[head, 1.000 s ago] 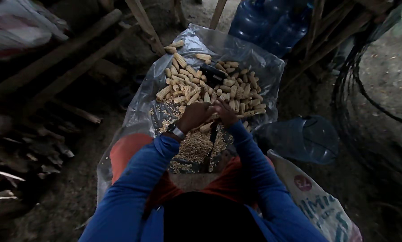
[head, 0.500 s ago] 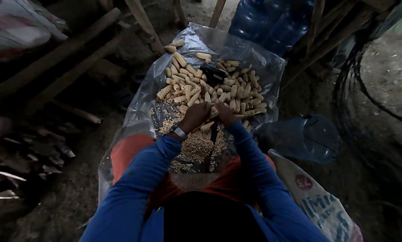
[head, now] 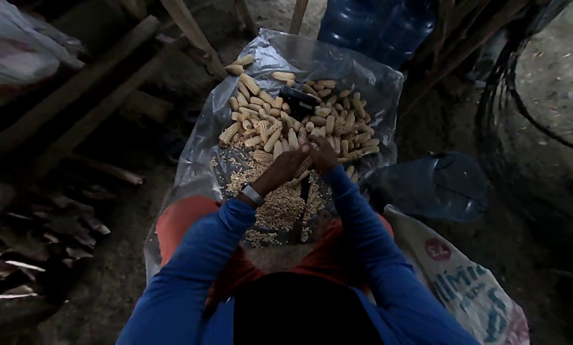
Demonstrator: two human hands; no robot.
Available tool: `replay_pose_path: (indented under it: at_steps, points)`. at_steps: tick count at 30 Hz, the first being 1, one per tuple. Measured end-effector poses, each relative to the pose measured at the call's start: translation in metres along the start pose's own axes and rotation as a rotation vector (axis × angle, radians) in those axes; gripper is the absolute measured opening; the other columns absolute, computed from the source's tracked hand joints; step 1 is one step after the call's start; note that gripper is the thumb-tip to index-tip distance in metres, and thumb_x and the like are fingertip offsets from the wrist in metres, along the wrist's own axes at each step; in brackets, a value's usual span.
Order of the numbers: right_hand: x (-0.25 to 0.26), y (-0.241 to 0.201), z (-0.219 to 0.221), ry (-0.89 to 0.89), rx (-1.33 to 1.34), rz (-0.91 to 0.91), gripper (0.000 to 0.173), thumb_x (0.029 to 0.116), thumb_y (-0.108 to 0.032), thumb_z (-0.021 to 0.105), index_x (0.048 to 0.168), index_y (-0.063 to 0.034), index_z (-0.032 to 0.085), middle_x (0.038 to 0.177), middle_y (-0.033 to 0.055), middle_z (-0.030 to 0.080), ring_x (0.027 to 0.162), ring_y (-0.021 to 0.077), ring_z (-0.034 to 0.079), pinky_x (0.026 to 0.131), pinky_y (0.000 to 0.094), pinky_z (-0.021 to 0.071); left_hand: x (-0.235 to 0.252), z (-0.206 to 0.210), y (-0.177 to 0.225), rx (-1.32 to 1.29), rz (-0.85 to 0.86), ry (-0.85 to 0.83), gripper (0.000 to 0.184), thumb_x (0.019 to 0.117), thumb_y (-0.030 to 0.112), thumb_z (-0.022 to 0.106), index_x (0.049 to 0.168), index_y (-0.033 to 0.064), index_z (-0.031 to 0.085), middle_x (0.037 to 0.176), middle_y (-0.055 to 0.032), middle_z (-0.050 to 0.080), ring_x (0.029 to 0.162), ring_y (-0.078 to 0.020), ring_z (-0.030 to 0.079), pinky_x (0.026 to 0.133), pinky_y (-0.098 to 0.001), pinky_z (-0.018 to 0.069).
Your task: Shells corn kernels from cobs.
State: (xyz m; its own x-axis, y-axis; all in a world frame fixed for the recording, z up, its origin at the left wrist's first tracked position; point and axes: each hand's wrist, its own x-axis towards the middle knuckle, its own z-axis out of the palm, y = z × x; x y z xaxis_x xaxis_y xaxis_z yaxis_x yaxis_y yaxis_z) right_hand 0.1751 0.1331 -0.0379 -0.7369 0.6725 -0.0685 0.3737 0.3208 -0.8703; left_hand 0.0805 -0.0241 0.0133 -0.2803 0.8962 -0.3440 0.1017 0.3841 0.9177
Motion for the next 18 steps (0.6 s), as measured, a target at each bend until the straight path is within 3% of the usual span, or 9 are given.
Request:
replay_pose_path:
  at_steps: [3, 6, 7, 9, 12, 14, 16, 17, 18]
  points:
    - [-0.004, 0.007, 0.007, 0.087, 0.032, -0.150, 0.030, 0.0976, -0.023, 0.053, 0.107, 0.0007, 0.069, 0.092, 0.0136, 0.069, 0.079, 0.0199, 0.066, 0.071, 0.0452, 0.0551, -0.004, 0.004, 0.004, -0.018, 0.015, 0.065, 0.067, 0.1105, 0.052, 0.023, 0.108, -0.0027, 0.060, 0.082, -0.0133, 0.054, 0.069, -0.0200, 0.052, 0.065, -0.0382, 0.0479]
    - [-0.007, 0.013, 0.014, 0.136, -0.010, -0.421, 0.027, 0.0951, -0.018, 0.052, 0.097, 0.0030, 0.068, 0.083, 0.0120, 0.068, 0.073, 0.0169, 0.065, 0.067, 0.0409, 0.0540, 0.007, 0.004, -0.009, -0.004, 0.073, 0.116, 0.058, 0.1134, 0.041, 0.024, 0.104, -0.0029, 0.060, 0.079, -0.0103, 0.052, 0.067, -0.0164, 0.050, 0.062, -0.0343, 0.0455]
    - [-0.007, 0.015, 0.017, 0.127, -0.033, -0.536, 0.027, 0.0951, -0.018, 0.052, 0.093, 0.0032, 0.068, 0.079, 0.0111, 0.067, 0.068, 0.0155, 0.063, 0.063, 0.0379, 0.0538, 0.016, 0.006, -0.020, 0.004, 0.087, 0.136, 0.055, 0.1139, 0.035, 0.026, 0.107, -0.0063, 0.061, 0.086, -0.0153, 0.057, 0.075, -0.0204, 0.055, 0.069, -0.0384, 0.0488]
    - [-0.007, 0.012, 0.020, 0.119, -0.097, -0.685, 0.028, 0.0940, -0.020, 0.054, 0.089, 0.0039, 0.069, 0.074, 0.0146, 0.068, 0.061, 0.0213, 0.065, 0.056, 0.0428, 0.0530, 0.039, 0.010, -0.040, -0.022, 0.071, 0.140, 0.049, 0.1137, 0.023, 0.029, 0.114, -0.0137, 0.062, 0.107, -0.0275, 0.064, 0.099, -0.0326, 0.063, 0.092, -0.0496, 0.0503]
    - [-0.005, 0.011, 0.021, 0.102, -0.099, -0.491, 0.027, 0.0954, -0.019, 0.054, 0.095, 0.0024, 0.071, 0.079, 0.0135, 0.069, 0.068, 0.0201, 0.064, 0.062, 0.0428, 0.0528, 0.052, 0.009, -0.047, -0.159, -0.016, 0.131, 0.062, 0.1133, 0.041, 0.022, 0.109, -0.0057, 0.063, 0.100, -0.0194, 0.064, 0.091, -0.0255, 0.063, 0.083, -0.0472, 0.0536]
    - [-0.002, 0.006, 0.016, 0.071, -0.092, -0.218, 0.031, 0.0977, -0.022, 0.054, 0.107, 0.0022, 0.071, 0.094, 0.0183, 0.071, 0.085, 0.0270, 0.067, 0.077, 0.0509, 0.0537, 0.048, 0.004, -0.041, -0.192, -0.061, 0.067, 0.073, 0.1101, 0.054, 0.017, 0.118, -0.0024, 0.062, 0.101, -0.0173, 0.065, 0.090, -0.0239, 0.065, 0.082, -0.0467, 0.0555]
    - [0.002, 0.001, 0.009, 0.043, -0.103, 0.001, 0.039, 0.1035, -0.027, 0.051, 0.122, 0.0033, 0.068, 0.112, 0.0249, 0.069, 0.105, 0.0368, 0.067, 0.093, 0.0594, 0.0510, 0.020, 0.005, -0.011, -0.088, -0.111, 0.060, 0.070, 0.1095, 0.056, 0.018, 0.117, 0.0003, 0.059, 0.089, -0.0120, 0.055, 0.075, -0.0202, 0.053, 0.070, -0.0387, 0.0475]
    - [0.003, 0.000, 0.007, 0.041, -0.108, 0.048, 0.040, 0.1057, -0.026, 0.048, 0.124, 0.0037, 0.067, 0.115, 0.0256, 0.069, 0.108, 0.0376, 0.067, 0.096, 0.0593, 0.0498, 0.010, 0.006, -0.006, -0.013, -0.070, 0.065, 0.065, 0.1107, 0.053, 0.023, 0.116, -0.0014, 0.058, 0.086, -0.0140, 0.053, 0.073, -0.0232, 0.052, 0.068, -0.0403, 0.0464]
    - [0.004, -0.001, 0.007, 0.036, -0.109, 0.080, 0.040, 0.1076, -0.025, 0.045, 0.124, 0.0038, 0.067, 0.115, 0.0252, 0.069, 0.107, 0.0372, 0.066, 0.096, 0.0586, 0.0496, 0.008, 0.007, -0.012, 0.064, -0.018, 0.092, 0.063, 0.1104, 0.053, 0.028, 0.113, -0.0013, 0.059, 0.087, -0.0178, 0.057, 0.074, -0.0281, 0.058, 0.068, -0.0447, 0.0504]
